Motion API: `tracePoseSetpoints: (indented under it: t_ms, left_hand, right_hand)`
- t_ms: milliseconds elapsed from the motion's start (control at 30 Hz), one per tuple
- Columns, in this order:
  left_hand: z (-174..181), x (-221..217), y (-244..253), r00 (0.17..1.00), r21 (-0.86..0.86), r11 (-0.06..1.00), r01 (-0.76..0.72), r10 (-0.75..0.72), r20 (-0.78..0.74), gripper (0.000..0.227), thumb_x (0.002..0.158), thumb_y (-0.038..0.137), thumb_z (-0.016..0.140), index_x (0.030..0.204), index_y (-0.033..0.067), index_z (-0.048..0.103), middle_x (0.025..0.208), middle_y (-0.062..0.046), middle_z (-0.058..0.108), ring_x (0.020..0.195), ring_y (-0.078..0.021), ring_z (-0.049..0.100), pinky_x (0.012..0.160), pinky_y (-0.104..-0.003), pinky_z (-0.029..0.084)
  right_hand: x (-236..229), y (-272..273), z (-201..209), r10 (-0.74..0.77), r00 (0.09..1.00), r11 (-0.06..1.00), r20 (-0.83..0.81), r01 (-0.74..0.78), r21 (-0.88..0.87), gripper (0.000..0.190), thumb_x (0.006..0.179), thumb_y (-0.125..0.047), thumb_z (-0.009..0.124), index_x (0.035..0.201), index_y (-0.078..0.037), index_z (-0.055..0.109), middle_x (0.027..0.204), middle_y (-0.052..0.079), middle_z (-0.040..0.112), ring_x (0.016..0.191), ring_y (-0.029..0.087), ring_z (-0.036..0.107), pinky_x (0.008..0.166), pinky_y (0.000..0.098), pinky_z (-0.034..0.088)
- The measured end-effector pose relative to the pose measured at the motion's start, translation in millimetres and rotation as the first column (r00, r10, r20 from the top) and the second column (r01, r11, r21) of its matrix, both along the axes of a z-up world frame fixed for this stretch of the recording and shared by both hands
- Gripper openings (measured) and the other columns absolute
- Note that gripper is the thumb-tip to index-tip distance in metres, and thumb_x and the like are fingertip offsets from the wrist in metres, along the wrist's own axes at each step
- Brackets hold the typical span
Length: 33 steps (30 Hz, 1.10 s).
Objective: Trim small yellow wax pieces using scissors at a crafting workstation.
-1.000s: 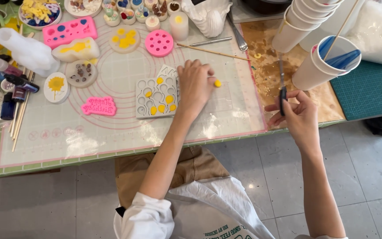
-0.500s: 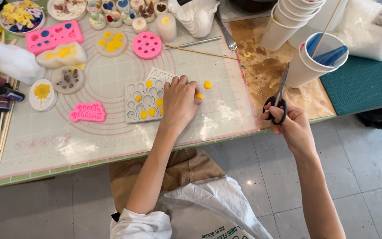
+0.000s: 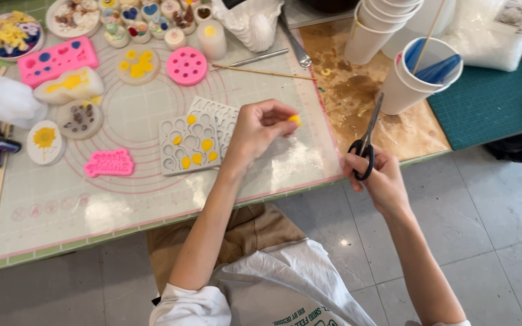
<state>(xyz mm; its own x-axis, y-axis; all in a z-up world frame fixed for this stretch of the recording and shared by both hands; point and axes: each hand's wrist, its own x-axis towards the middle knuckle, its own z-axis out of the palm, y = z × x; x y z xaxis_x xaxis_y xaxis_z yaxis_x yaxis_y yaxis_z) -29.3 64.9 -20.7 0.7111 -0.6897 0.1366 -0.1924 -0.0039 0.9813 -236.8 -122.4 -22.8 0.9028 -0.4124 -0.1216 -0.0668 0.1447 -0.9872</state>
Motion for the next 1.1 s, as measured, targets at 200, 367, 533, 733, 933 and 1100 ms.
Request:
tracePoseSetpoints:
  t_ms: [200,367,533,733,933,1100]
  left_hand:
    - [19.6,-34.7,-63.5,0.665,-0.491,0.869,0.068,-0.406,-0.627,0.017,0.09,0.001,0.074,0.106,-0.0041,0.069,0.098,-0.015,0.076,0.087,-0.0242,0.078,0.083,-0.036,0.065]
    - [6.7,-52.2,-91.6,0.597,-0.519,0.854,0.022,-0.428,-0.679,0.02,0.091,0.002,0.074,0.11,-0.004,0.068,0.103,-0.018,0.076,0.089,-0.0247,0.077,0.084,-0.035,0.063]
    - [-2.8,-60.8,-103.0,0.612,-0.52,0.853,-0.038,-0.392,-0.687,0.02,0.092,0.003,0.074,0.111,-0.005,0.07,0.103,-0.017,0.076,0.088,-0.0223,0.075,0.082,-0.033,0.062]
    - [-9.1,-71.2,-109.1,0.624,-0.494,0.866,-0.075,-0.346,-0.701,0.018,0.094,0.003,0.074,0.11,-0.0049,0.07,0.101,-0.017,0.075,0.088,-0.0213,0.074,0.08,-0.031,0.06]
    - [-7.0,-75.9,-111.1,0.549,-0.474,0.875,-0.102,-0.348,-0.76,0.02,0.092,0.003,0.073,0.11,-0.0042,0.07,0.102,-0.015,0.076,0.087,-0.0201,0.073,0.08,-0.029,0.061]
    - [-6.4,-75.5,-111.0,0.563,-0.478,0.874,-0.091,-0.351,-0.748,0.021,0.092,0.004,0.074,0.111,-0.0059,0.07,0.103,-0.016,0.075,0.088,-0.0205,0.074,0.081,-0.031,0.061]
  right_hand:
    - [-6.4,0.4,-6.9,-0.032,0.994,0.997,-0.106,0.025,-0.074,0.034,0.098,-0.033,0.06,0.083,-0.002,0.063,0.067,0.008,0.064,0.046,0.013,0.057,0.042,0.027,0.039]
    - [-15.9,-1.8,-2.7,0.006,0.992,0.994,-0.126,-0.02,-0.106,0.035,0.097,-0.034,0.062,0.083,-0.002,0.063,0.068,0.007,0.063,0.048,0.013,0.057,0.044,0.0271,0.042]
    - [-17.5,-4.0,-5.1,0.025,0.994,0.995,-0.106,-0.035,-0.091,0.035,0.097,-0.037,0.06,0.087,-0.003,0.061,0.07,0.006,0.064,0.05,0.012,0.058,0.045,0.0267,0.043]
    - [-13.2,-7.1,-11.4,-0.044,0.994,0.99,-0.104,0.03,-0.139,0.036,0.099,-0.037,0.062,0.089,-0.003,0.061,0.071,0.006,0.065,0.052,0.01,0.057,0.047,0.0259,0.045]
    - [-12.7,-10.9,-7.3,-0.064,0.993,0.985,-0.094,0.048,-0.163,0.035,0.099,-0.038,0.063,0.09,-0.005,0.061,0.071,0.005,0.065,0.051,0.008,0.055,0.046,0.0243,0.043]
    - [-15.0,-10.6,-4.3,-0.1,0.988,0.972,-0.121,0.071,-0.223,0.037,0.099,-0.038,0.063,0.083,-0.005,0.063,0.066,0.003,0.062,0.05,0.006,0.05,0.044,0.0234,0.038]
